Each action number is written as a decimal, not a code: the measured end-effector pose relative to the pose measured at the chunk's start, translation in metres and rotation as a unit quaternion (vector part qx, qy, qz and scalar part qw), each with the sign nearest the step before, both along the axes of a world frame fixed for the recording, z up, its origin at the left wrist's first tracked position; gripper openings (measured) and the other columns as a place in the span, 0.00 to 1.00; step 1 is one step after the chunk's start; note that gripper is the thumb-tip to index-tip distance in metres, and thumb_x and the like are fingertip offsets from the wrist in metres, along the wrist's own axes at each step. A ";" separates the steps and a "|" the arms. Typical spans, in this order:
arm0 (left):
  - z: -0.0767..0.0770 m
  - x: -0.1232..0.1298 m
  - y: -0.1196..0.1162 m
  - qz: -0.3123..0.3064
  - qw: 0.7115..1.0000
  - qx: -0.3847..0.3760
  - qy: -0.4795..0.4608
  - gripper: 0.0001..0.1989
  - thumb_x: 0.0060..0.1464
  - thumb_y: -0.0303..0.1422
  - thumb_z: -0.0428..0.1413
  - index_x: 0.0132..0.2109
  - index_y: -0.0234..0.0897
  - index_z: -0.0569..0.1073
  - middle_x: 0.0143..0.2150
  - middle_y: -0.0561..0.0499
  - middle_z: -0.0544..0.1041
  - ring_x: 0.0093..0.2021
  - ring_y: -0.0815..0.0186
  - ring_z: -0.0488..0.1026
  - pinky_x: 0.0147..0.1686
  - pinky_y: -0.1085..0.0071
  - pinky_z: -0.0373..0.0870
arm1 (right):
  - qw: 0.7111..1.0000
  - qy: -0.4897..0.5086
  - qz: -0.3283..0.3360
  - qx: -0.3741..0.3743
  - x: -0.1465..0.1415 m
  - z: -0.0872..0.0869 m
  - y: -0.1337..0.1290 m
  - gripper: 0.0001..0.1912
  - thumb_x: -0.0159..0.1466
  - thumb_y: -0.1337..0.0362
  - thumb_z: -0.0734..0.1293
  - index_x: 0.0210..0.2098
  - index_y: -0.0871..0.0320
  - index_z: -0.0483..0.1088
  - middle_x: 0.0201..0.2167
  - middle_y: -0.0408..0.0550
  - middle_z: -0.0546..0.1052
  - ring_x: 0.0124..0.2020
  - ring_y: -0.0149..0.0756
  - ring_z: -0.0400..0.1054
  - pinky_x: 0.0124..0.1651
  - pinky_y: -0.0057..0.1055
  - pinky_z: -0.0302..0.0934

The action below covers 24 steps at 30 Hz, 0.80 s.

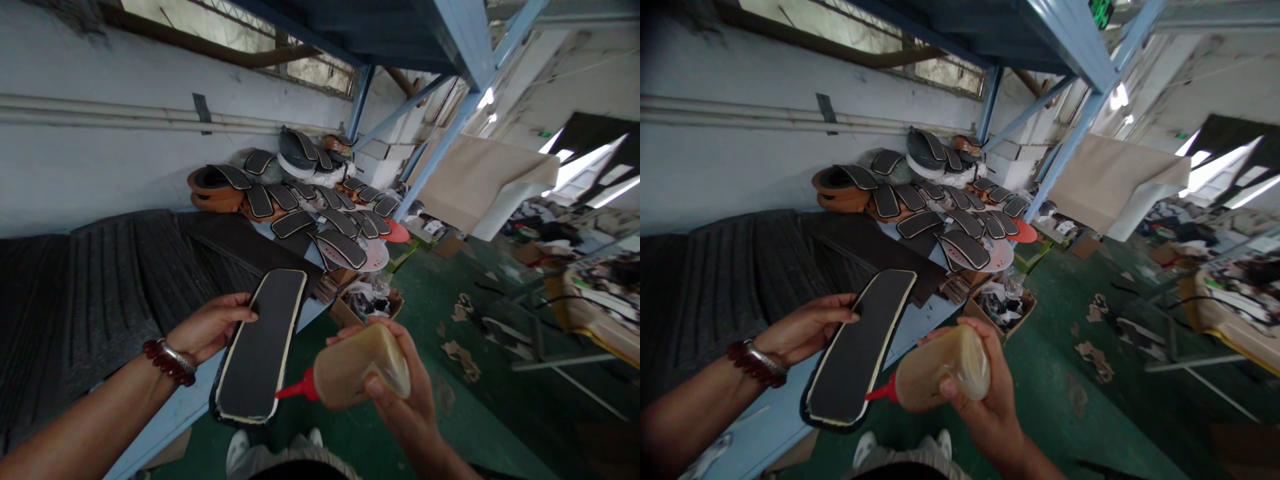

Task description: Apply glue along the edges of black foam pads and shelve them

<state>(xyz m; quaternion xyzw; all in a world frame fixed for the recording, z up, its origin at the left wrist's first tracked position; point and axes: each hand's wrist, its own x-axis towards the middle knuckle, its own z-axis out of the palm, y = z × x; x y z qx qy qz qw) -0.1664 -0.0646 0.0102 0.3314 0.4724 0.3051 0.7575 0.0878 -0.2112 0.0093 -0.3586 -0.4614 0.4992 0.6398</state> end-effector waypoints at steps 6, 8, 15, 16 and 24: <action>-0.005 -0.003 0.005 0.082 0.997 -0.013 0.004 0.10 0.45 0.13 0.57 0.32 0.28 0.78 0.26 0.43 0.83 0.24 0.61 0.80 0.26 0.69 0.80 | 1.000 0.011 -0.015 -0.004 0.002 -0.005 0.001 0.29 0.64 0.55 0.74 0.59 0.50 0.58 0.54 0.57 0.72 0.56 0.57 0.67 0.53 0.53 0.66; -0.007 -0.003 0.006 0.118 0.993 -0.020 0.005 0.11 0.47 0.12 0.56 0.32 0.29 0.78 0.26 0.44 0.83 0.24 0.62 0.80 0.26 0.70 0.80 | 0.999 0.020 -0.031 0.002 0.002 -0.010 0.003 0.30 0.64 0.56 0.74 0.59 0.50 0.59 0.53 0.57 0.72 0.55 0.56 0.67 0.53 0.53 0.66; -0.012 0.005 0.000 0.186 0.981 -0.053 0.002 0.10 0.51 0.14 0.54 0.31 0.29 0.76 0.26 0.44 0.83 0.24 0.61 0.80 0.28 0.68 0.81 | 0.979 0.128 -0.125 -0.100 -0.014 -0.025 0.018 0.23 0.61 0.54 0.75 0.51 0.54 0.69 0.39 0.49 0.76 0.39 0.43 0.73 0.39 0.36 0.72; -0.014 0.008 -0.003 0.192 0.980 -0.053 -0.003 0.09 0.50 0.14 0.55 0.32 0.30 0.76 0.27 0.44 0.83 0.25 0.60 0.81 0.29 0.67 0.81 | 0.973 0.157 -0.108 -0.130 -0.016 -0.023 0.024 0.20 0.62 0.53 0.74 0.48 0.56 0.70 0.36 0.48 0.75 0.33 0.40 0.73 0.32 0.32 0.71; -0.015 0.035 -0.034 0.124 0.991 -0.047 -0.031 0.13 0.47 0.14 0.57 0.39 0.31 0.76 0.30 0.44 0.84 0.29 0.57 0.83 0.31 0.66 0.80 | 0.983 0.084 -0.160 -0.038 0.002 -0.005 0.073 0.25 0.60 0.56 0.76 0.51 0.54 0.66 0.39 0.45 0.71 0.32 0.37 0.68 0.22 0.27 0.66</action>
